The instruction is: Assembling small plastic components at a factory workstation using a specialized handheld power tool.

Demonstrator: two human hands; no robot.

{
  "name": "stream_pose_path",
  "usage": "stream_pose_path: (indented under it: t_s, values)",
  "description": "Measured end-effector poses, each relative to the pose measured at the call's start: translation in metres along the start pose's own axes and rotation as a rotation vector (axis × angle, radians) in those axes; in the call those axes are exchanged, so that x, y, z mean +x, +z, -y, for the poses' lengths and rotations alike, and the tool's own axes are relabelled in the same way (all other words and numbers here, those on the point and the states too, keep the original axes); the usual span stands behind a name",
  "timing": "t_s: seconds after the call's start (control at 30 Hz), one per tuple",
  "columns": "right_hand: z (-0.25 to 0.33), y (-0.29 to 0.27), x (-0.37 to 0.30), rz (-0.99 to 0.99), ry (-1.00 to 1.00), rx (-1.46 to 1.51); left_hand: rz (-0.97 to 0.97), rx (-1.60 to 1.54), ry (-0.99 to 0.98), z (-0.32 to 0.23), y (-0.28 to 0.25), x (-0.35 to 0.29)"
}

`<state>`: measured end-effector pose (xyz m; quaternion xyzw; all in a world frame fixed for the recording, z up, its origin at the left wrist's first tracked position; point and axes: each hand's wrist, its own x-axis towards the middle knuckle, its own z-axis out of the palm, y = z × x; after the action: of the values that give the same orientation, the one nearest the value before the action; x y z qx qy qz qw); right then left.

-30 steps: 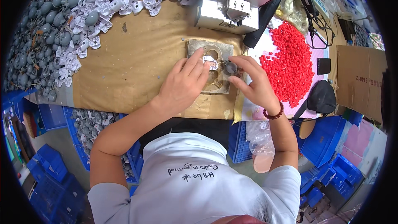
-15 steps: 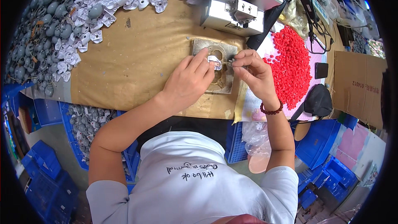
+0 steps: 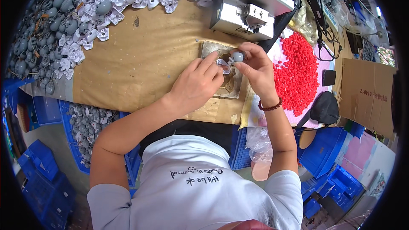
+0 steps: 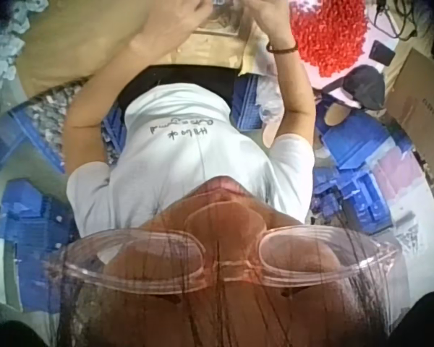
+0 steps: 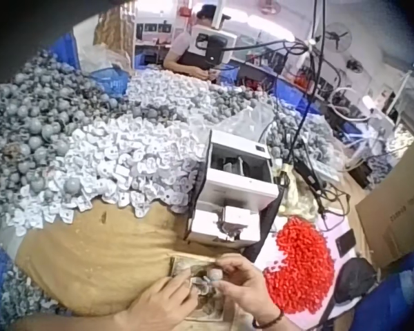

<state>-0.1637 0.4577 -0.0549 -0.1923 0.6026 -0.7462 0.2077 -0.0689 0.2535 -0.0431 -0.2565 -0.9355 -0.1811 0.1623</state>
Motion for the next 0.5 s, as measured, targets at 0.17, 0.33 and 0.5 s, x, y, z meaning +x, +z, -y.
stream_pose_path:
  t_s: [0.17, 0.33, 0.5]
  values:
    - [0.022, 0.001, 0.016, 0.16, 0.256, 0.115, -0.014, -0.038, -0.028, 0.001, 0.001, 0.001]
    - [0.028, 0.006, 0.016, 0.178, 0.207, -0.355, -0.045, -0.106, -0.06, 0.004, 0.006, -0.003]
    - [0.03, 0.011, 0.013, 0.126, 0.063, -0.692, -0.044, -0.132, -0.068, 0.006, 0.003, -0.002]
